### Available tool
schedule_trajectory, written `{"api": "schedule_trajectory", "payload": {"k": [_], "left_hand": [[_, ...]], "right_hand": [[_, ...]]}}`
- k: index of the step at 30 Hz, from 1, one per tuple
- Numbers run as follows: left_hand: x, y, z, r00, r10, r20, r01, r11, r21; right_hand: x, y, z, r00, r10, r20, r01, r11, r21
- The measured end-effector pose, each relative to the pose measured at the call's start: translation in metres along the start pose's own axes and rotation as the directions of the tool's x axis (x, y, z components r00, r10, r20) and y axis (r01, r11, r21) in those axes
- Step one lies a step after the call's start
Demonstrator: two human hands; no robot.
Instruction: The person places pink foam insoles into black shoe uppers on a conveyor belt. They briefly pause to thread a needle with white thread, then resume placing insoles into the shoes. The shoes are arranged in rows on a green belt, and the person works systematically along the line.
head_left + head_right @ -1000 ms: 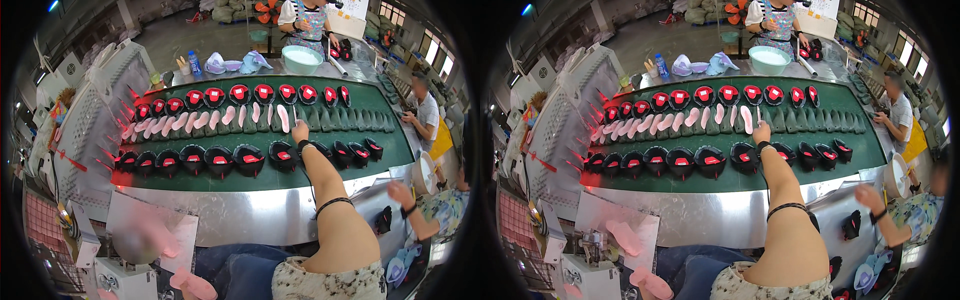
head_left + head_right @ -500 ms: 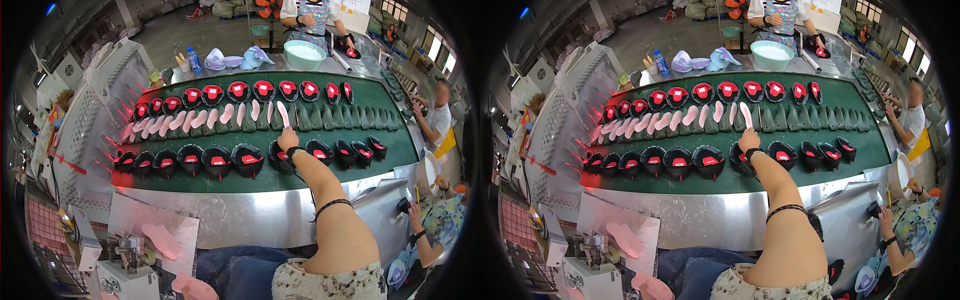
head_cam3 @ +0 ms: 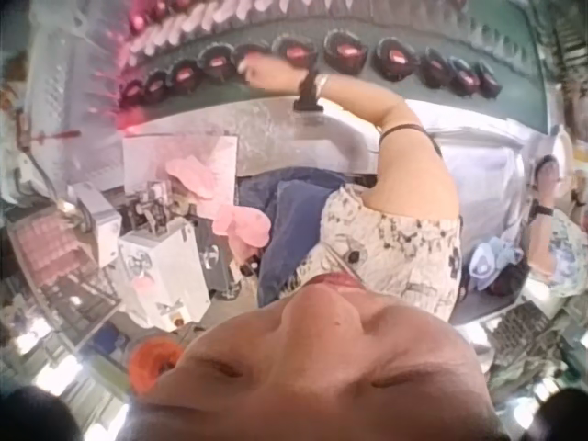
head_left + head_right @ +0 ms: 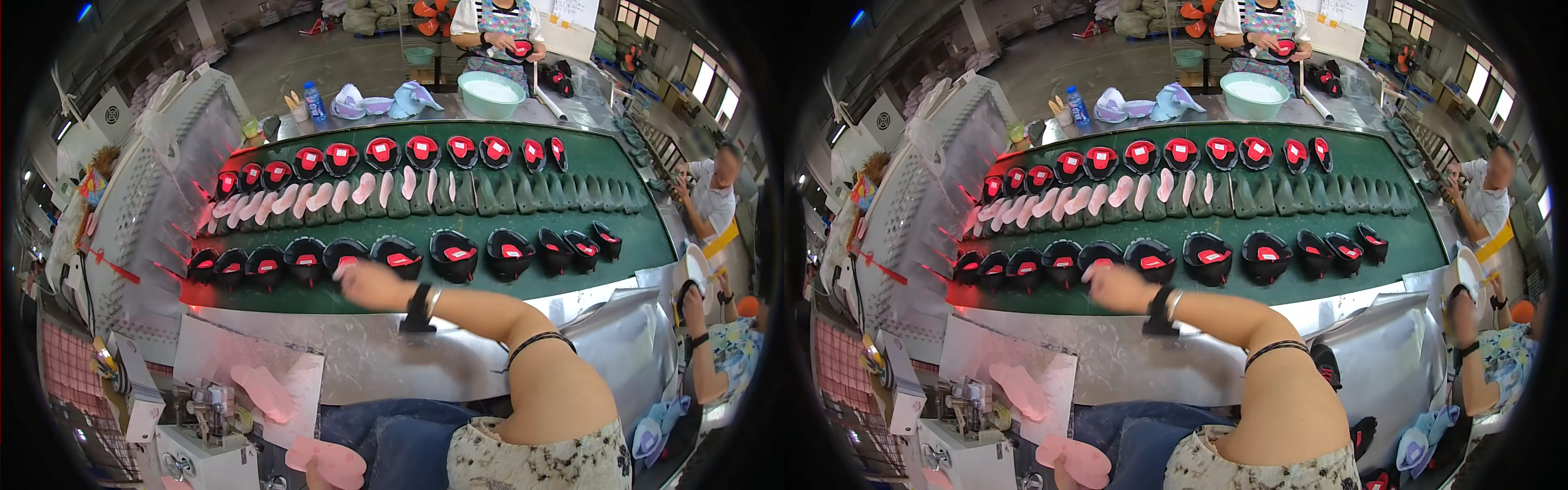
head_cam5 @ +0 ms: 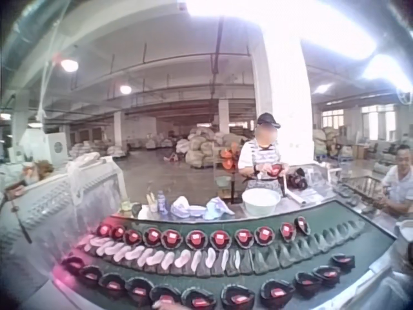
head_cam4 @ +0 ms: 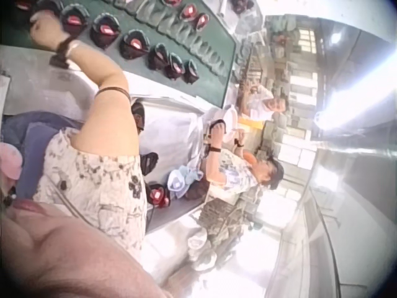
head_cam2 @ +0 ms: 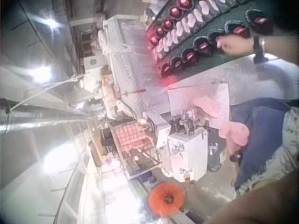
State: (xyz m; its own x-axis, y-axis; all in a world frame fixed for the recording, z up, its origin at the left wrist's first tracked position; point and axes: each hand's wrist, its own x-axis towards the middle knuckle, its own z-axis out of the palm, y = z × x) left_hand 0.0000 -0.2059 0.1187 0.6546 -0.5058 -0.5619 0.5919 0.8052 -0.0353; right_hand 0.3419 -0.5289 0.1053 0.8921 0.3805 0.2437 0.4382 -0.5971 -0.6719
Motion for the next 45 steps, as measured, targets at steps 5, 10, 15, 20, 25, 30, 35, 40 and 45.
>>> {"api": "schedule_trajectory", "payload": {"k": [5, 10, 15, 20, 25, 30, 35, 40, 45], "left_hand": [[-0.006, -0.003, 0.027, 0.861, 0.448, -0.242, -0.322, 0.846, 0.424], [-0.032, 0.006, -0.056, 0.62, 0.76, -0.198, -0.378, 0.51, 0.773], [-0.031, -0.002, -0.021, 0.51, 0.768, -0.388, -0.512, 0.633, 0.58], [-0.056, -0.013, -0.015, 0.636, 0.69, -0.346, -0.632, 0.723, 0.279], [-0.068, -0.024, -0.024, 0.626, 0.707, -0.328, -0.645, 0.706, 0.291], [-0.072, -0.025, -0.018, 0.626, 0.71, -0.322, -0.642, 0.704, 0.304], [-0.068, -0.025, -0.026, 0.606, 0.704, -0.369, -0.611, 0.71, 0.351], [-0.089, -0.029, -0.02, 0.619, 0.669, -0.411, -0.571, 0.743, 0.349], [-0.088, -0.03, -0.013, 0.526, 0.743, -0.413, -0.577, 0.669, 0.468]], "right_hand": [[-0.079, -0.161, 0.098, 0.841, -0.389, 0.375, 0.238, 0.89, 0.39], [-0.098, -0.205, 0.14, 0.846, -0.142, 0.514, -0.024, 0.953, 0.303], [-0.104, -0.229, 0.155, 0.742, -0.153, 0.653, -0.331, 0.763, 0.555], [-0.047, -0.211, 0.215, 0.864, -0.105, 0.492, -0.348, 0.581, 0.736], [0.041, -0.223, 0.257, 0.921, 0.041, 0.387, -0.245, 0.832, 0.497], [0.054, -0.255, 0.244, 0.786, 0.199, 0.585, -0.563, 0.621, 0.545], [0.063, -0.245, 0.219, 0.971, -0.118, 0.209, 0.065, 0.967, 0.245], [0.086, -0.245, 0.275, 0.93, 0.102, 0.354, -0.175, 0.968, 0.182], [0.116, -0.216, 0.329, 0.936, 0.152, 0.317, -0.288, 0.849, 0.443]]}}
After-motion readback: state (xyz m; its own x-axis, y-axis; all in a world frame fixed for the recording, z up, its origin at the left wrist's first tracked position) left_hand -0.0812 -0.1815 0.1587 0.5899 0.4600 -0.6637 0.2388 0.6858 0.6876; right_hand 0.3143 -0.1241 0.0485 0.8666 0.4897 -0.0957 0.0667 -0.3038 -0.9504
